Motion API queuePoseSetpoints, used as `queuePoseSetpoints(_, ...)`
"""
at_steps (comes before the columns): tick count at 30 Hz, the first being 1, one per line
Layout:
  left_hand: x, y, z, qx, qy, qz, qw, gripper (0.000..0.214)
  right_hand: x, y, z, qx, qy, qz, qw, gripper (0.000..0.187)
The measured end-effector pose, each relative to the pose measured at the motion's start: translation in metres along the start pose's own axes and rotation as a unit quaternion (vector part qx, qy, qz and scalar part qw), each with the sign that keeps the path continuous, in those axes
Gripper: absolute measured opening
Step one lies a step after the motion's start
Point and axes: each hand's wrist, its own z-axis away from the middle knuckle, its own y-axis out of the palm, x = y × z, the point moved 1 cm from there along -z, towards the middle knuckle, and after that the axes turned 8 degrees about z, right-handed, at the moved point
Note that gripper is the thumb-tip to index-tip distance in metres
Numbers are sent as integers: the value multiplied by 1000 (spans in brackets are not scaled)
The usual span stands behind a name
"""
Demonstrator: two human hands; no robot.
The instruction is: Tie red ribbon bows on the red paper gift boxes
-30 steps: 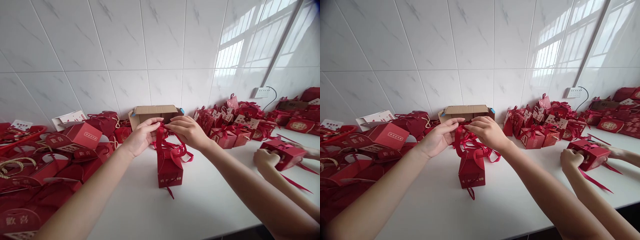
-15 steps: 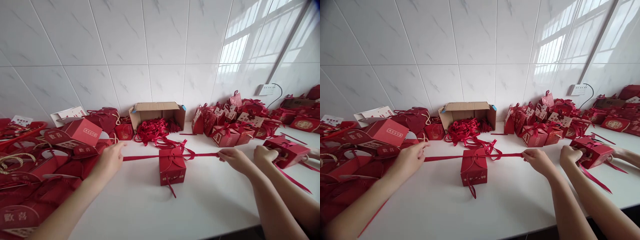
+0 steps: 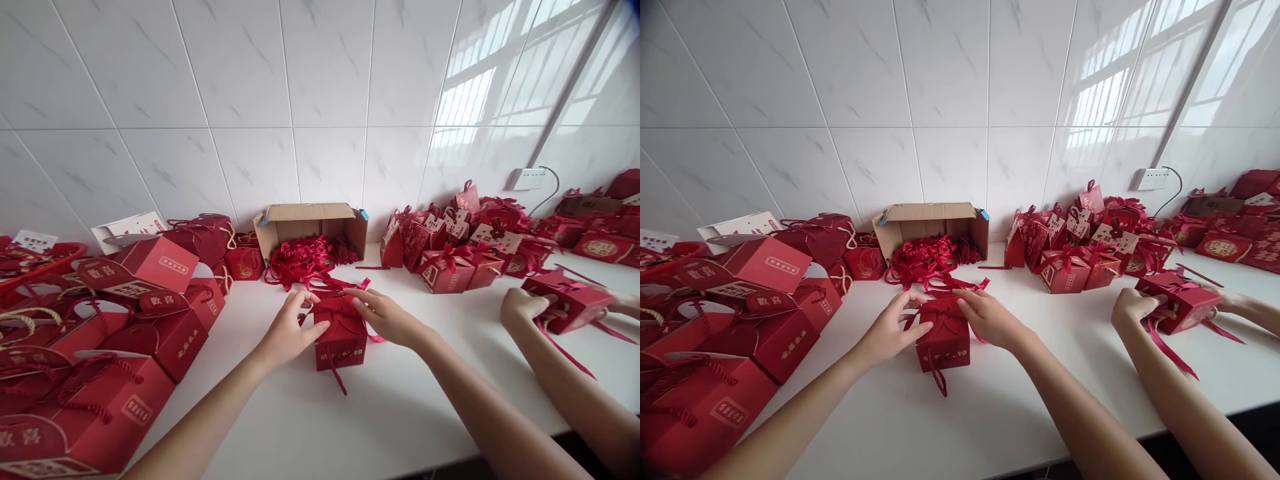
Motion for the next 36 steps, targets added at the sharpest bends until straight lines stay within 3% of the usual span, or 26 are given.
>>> queuePoseSetpoints(4,10,4,-1,-20,9,25,999,30,-5,11,-3,49,7,-41,998,47)
queuePoseSetpoints(7,12,3,-3,-25,-43,68,996,40,-9,15,-2,46,30,-89,995,51)
queuePoseSetpoints(12,12,0,-2,59,-183,150,970,38,-12,15,-3,55,152,-227,960,49)
queuePoseSetpoints(14,12,-2,-1,90,-207,174,959,38,-14,11,-2,67,201,-235,949,52)
queuePoseSetpoints(16,13,-3,-1,86,-212,214,950,43,-16,6,1,82,224,-220,946,56)
queuePoseSetpoints(20,14,-3,0,37,-210,271,939,43,-19,-4,7,129,190,-180,957,57)
queuePoseSetpoints(23,10,-2,1,53,-190,271,942,37,-16,-6,9,171,111,-235,950,50)
queuePoseSetpoints(26,6,0,3,83,-178,272,942,38,-12,-2,9,175,59,-303,935,44)
queuePoseSetpoints(36,10,-4,7,99,-179,338,918,39,-15,8,6,162,35,-333,928,44)
